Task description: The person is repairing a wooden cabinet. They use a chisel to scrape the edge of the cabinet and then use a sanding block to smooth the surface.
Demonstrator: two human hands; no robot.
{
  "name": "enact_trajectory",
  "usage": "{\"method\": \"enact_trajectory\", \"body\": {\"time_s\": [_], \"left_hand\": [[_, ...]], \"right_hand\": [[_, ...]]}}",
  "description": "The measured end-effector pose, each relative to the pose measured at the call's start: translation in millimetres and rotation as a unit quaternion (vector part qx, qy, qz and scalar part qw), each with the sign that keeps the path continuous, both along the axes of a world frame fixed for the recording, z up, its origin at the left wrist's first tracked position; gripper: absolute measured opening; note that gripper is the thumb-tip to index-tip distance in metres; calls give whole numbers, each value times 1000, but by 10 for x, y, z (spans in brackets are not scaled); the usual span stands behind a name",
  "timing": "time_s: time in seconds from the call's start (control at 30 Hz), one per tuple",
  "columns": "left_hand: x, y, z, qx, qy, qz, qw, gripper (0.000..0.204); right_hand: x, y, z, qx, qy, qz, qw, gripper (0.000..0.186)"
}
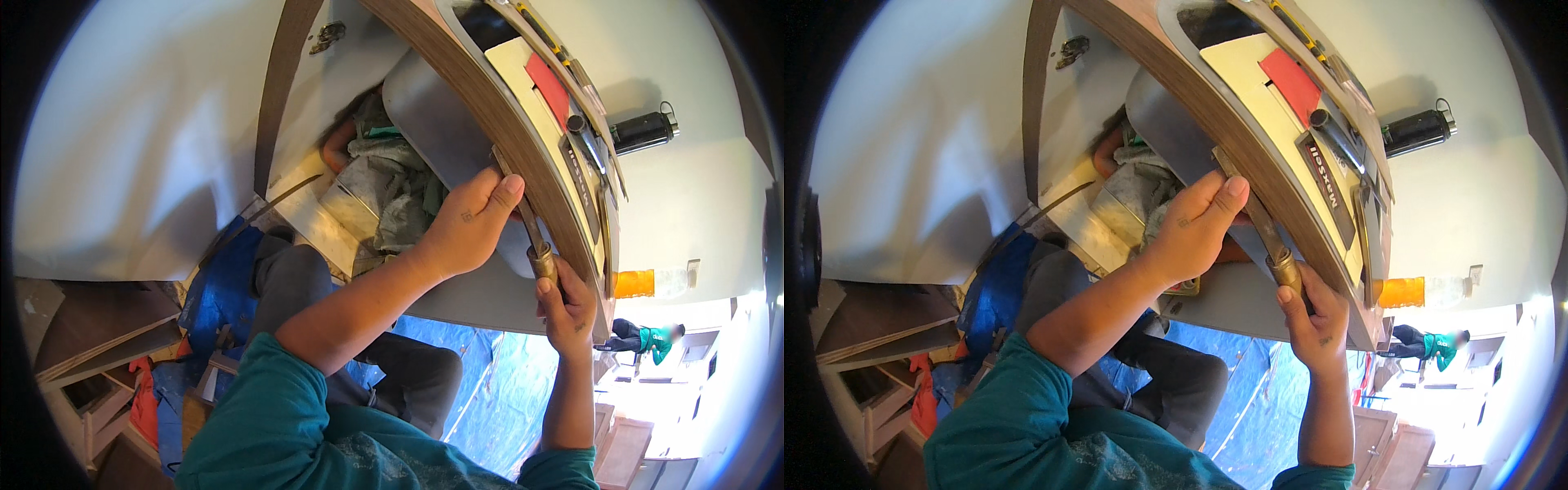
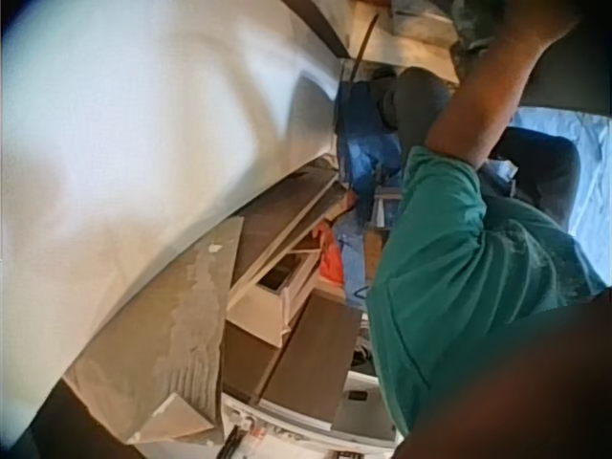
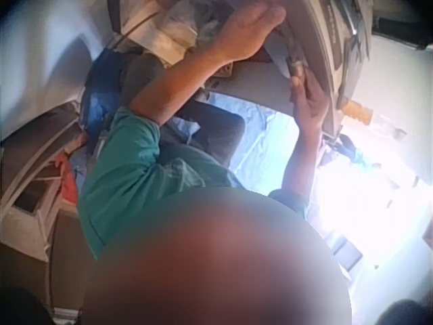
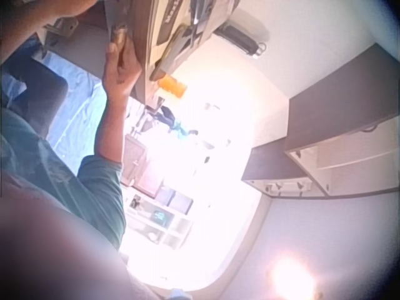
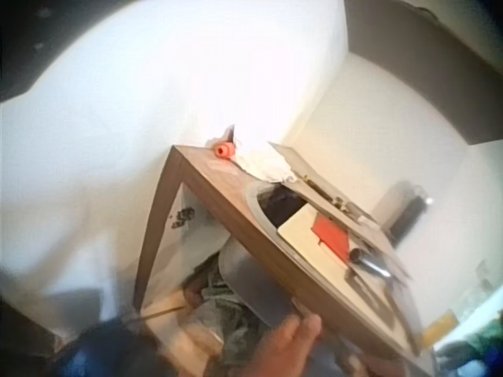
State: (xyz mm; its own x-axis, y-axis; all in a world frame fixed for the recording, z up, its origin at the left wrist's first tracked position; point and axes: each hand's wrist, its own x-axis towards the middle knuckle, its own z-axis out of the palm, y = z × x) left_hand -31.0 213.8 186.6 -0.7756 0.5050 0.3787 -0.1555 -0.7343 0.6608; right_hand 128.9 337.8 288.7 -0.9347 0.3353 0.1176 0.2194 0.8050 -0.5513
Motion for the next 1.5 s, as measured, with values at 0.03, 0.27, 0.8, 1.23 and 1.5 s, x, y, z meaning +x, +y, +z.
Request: {"method": "enact_trajectory", "body": {"time_s": [0.03,0.27,0.8,1.23,1.5], "left_hand": [[-14,-21,3,-11,9,5,1000,42],[-34,19,-14,21,6,8,1000,41],[-114,54,-61,34,-23,-39,998,45],[-2,24,43,29,-12,52,998,45],[-38,29,9,52,-15,30,998,40]], "right_hand": [[-6,1,-10,-5,3,0,1000,38],[-23,14,5,2,-3,1,1000,39],[-53,-60,22,-2,-8,-20,1000,34],[-40,-12,27,-9,-8,1,1000,37],[-55,-21,19,-8,-3,0,1000,37]]}}
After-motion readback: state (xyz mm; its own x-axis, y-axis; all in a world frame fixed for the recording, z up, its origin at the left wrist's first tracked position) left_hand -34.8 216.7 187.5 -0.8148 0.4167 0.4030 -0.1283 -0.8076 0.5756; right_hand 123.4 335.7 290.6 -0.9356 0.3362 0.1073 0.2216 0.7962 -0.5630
